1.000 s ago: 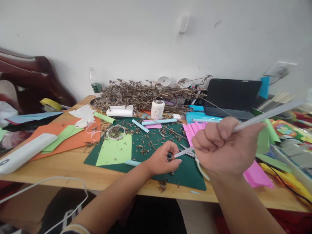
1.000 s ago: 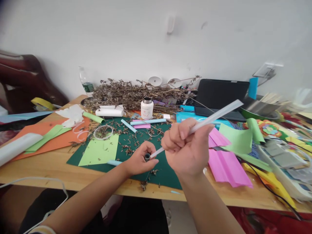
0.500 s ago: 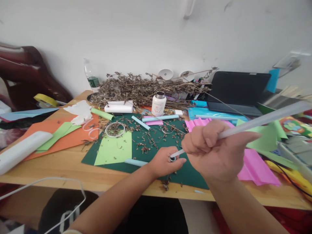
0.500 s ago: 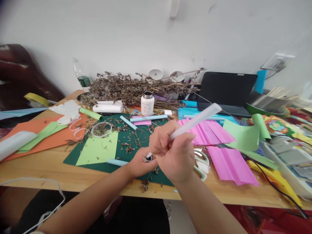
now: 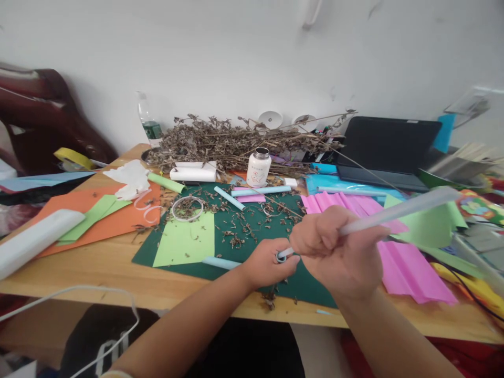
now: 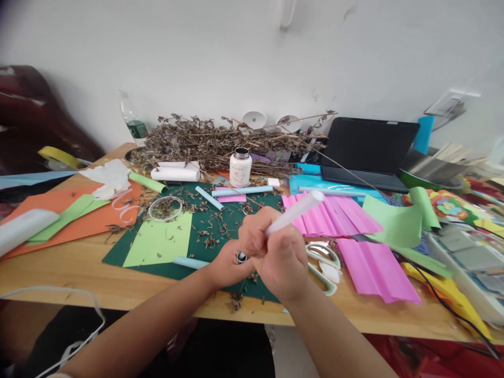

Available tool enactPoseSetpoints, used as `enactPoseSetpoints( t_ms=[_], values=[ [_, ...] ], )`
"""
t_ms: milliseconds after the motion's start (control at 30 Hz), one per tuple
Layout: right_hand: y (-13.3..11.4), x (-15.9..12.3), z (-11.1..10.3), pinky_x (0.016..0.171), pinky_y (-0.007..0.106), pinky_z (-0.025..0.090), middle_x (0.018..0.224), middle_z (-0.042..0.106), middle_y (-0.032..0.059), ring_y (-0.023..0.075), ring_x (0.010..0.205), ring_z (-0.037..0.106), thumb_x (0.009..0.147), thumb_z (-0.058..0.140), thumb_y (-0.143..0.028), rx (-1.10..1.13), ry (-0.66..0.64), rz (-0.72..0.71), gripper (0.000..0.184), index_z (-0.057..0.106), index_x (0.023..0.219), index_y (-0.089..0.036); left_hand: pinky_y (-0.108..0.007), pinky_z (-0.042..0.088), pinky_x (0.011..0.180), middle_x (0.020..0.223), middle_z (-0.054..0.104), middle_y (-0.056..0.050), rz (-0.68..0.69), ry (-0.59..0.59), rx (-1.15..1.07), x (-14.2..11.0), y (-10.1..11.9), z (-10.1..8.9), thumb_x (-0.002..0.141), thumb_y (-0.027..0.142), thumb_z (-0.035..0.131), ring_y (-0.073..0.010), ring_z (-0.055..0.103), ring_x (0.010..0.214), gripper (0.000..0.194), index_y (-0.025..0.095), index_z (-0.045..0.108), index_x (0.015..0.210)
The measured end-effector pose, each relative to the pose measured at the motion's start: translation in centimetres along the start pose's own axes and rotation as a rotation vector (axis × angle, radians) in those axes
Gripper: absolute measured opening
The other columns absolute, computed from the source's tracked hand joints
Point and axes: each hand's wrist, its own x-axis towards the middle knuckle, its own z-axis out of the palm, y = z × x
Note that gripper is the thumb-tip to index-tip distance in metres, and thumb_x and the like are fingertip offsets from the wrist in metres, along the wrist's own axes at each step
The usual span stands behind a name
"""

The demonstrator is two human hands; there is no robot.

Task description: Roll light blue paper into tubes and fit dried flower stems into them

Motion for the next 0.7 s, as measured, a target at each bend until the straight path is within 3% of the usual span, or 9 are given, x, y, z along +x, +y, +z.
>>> enactPoseSetpoints(
  t_ms=[167, 333, 533, 700],
  values=[
    [0.9, -0.7, -0.3, 0.041, 0.024, 0.023, 0.049, 0.031, -0.0040, 0.0094, 0.044, 0.030, 0.077, 0.041, -0.050, -0.158, -0.089, 0.054, 0.038, 0.043, 0.055, -0.020, -0.022, 0.042, 0.062, 0.063, 0.054, -0.001, 0.038, 0.001, 0.005, 0.1, 0.0, 0.0, 0.066, 0.023, 0.054, -0.0126, 0.048, 0.064, 0.010, 0.015, 0.050, 0.061],
    [1.7, -1.0, -0.2, 0.039, 0.023, 0.021, 0.048, 0.027, -0.0055, 0.0081, 0.040, 0.025, 0.077, 0.043, -0.049, -0.005, -0.037, 0.078, 0.037, 0.042, 0.055, -0.020, -0.023, 0.044, 0.067, 0.071, 0.062, -0.002, 0.011, -0.050, 0.016, 0.2, 0.0, 0.0, 0.069, 0.021, 0.052, -0.0154, 0.054, 0.072, 0.009, 0.015, 0.058, 0.070],
    [2.2, -1.5, -0.4, 0.040, 0.024, 0.021, 0.048, 0.026, -0.0050, 0.0084, 0.041, 0.026, 0.079, 0.040, -0.047, -0.033, -0.053, 0.097, 0.035, 0.038, 0.056, -0.020, -0.025, 0.045, 0.073, 0.083, 0.065, -0.003, 0.054, -0.085, 0.006, 0.0, -0.2, 0.0, 0.069, 0.021, 0.053, -0.0175, 0.057, 0.080, 0.013, 0.015, 0.061, 0.078],
    [2.1, -1.8, -1.4, 0.043, 0.025, 0.026, 0.050, 0.033, -0.0036, 0.0100, 0.044, 0.031, 0.079, 0.038, -0.048, -0.237, -0.071, 0.145, 0.035, 0.042, 0.058, -0.020, -0.026, 0.045, 0.074, 0.085, 0.064, -0.003, 0.041, -0.080, -0.010, 0.0, 0.0, 0.0, 0.068, 0.017, 0.052, -0.0169, 0.057, 0.080, 0.014, 0.016, 0.060, 0.080]
  ],
)
